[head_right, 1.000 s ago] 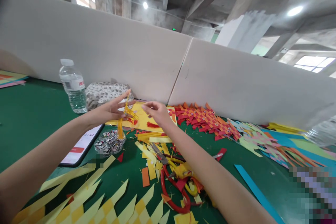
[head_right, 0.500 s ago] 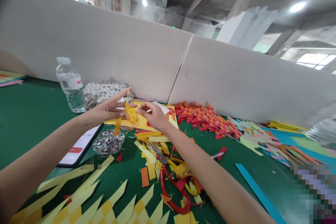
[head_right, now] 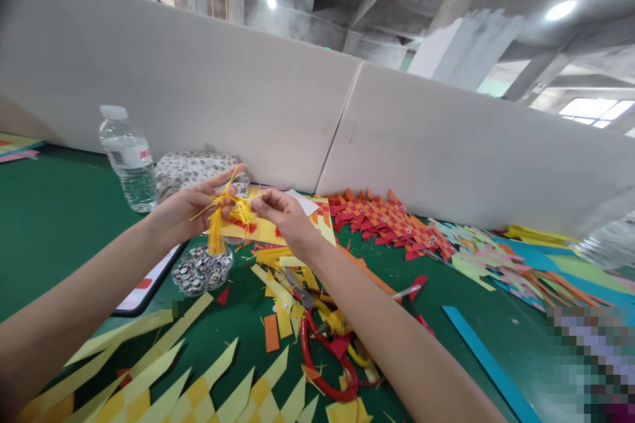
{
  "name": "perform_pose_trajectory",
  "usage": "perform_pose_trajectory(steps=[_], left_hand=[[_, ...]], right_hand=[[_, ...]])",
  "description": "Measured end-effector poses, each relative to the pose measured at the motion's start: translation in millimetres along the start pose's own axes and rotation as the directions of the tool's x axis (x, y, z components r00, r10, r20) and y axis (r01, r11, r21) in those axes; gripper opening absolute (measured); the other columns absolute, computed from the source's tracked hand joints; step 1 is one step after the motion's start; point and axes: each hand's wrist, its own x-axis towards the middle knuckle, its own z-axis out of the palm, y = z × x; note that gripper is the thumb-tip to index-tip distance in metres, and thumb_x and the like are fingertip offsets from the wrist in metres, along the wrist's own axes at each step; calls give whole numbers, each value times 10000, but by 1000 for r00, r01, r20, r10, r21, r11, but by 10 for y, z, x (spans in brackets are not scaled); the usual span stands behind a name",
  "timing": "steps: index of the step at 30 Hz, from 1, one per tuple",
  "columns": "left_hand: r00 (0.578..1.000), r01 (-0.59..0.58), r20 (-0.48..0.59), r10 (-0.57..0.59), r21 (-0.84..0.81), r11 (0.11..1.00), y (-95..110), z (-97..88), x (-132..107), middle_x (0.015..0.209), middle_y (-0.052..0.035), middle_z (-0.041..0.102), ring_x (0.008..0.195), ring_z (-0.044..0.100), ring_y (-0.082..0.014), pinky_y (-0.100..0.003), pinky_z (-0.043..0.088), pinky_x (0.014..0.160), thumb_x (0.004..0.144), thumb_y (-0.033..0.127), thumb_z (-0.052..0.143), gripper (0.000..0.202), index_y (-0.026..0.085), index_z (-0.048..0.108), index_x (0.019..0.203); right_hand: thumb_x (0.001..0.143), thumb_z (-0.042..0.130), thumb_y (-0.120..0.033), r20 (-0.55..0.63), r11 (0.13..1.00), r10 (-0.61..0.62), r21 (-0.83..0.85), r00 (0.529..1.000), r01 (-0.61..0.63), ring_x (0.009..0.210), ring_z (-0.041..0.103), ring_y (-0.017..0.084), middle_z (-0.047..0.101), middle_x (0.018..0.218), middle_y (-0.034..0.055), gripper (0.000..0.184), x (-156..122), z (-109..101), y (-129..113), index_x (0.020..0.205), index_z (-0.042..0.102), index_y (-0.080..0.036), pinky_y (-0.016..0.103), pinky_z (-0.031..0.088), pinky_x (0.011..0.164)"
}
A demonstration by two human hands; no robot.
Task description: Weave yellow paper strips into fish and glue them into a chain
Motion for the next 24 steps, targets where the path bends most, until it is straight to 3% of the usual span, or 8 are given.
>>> perform_pose_trajectory(steps=[3, 7, 13, 18, 24], left_hand=[[992, -81, -99, 76, -46, 996, 162, -57, -37, 645, 20, 595, 570, 617, -89, -136, 534, 505, 701, -100, 390, 705, 176, 392, 1349], [940, -244, -253, 227, -35, 969, 410, -118, -138, 647, 28, 611, 591, 598, -70, -149, 559, 621, 749, -104, 354, 680, 213, 391, 1350], [957, -214, -201, 212, 13, 977, 438, -41, -164, 713, 6, 602, 599, 599, -73, -159, 561, 593, 731, -117, 368, 700, 218, 398, 1345], [968, -183, -175, 181, 4, 983, 350, -61, -106, 726, 2, 581, 598, 601, -74, -162, 563, 600, 712, -107, 364, 707, 215, 399, 1341], [981, -165, -106, 163, -5, 986, 307, -44, -102, 750, -6, 580, 614, 609, -80, -176, 568, 614, 698, -112, 372, 716, 196, 394, 1345]], right_hand=[[773, 597, -434, -25, 1000, -23, -14, 999, 23, 856, 537, 136, 564, 828, -5, 212, -41, -59, -82, 730, 538, -235, 320, 420, 889], [761, 624, -423, -53, 998, -29, 49, 998, 32, 884, 546, 147, 569, 817, 1, 201, -95, -191, -161, 709, 553, -243, 342, 419, 919], [778, 633, -339, 27, 973, 15, 231, 1000, -21, 882, 565, 127, 594, 857, -7, 103, -129, -222, -154, 740, 624, -244, 344, 441, 909], [749, 647, -335, 70, 967, 58, 246, 996, -74, 905, 588, 148, 629, 926, 3, 110, -143, -167, -191, 723, 608, -235, 372, 441, 911], [664, 686, -334, -31, 982, 126, 146, 992, -120, 617, 556, 108, 600, 677, -10, 160, -122, -135, -197, 630, 609, -198, 302, 482, 705]])
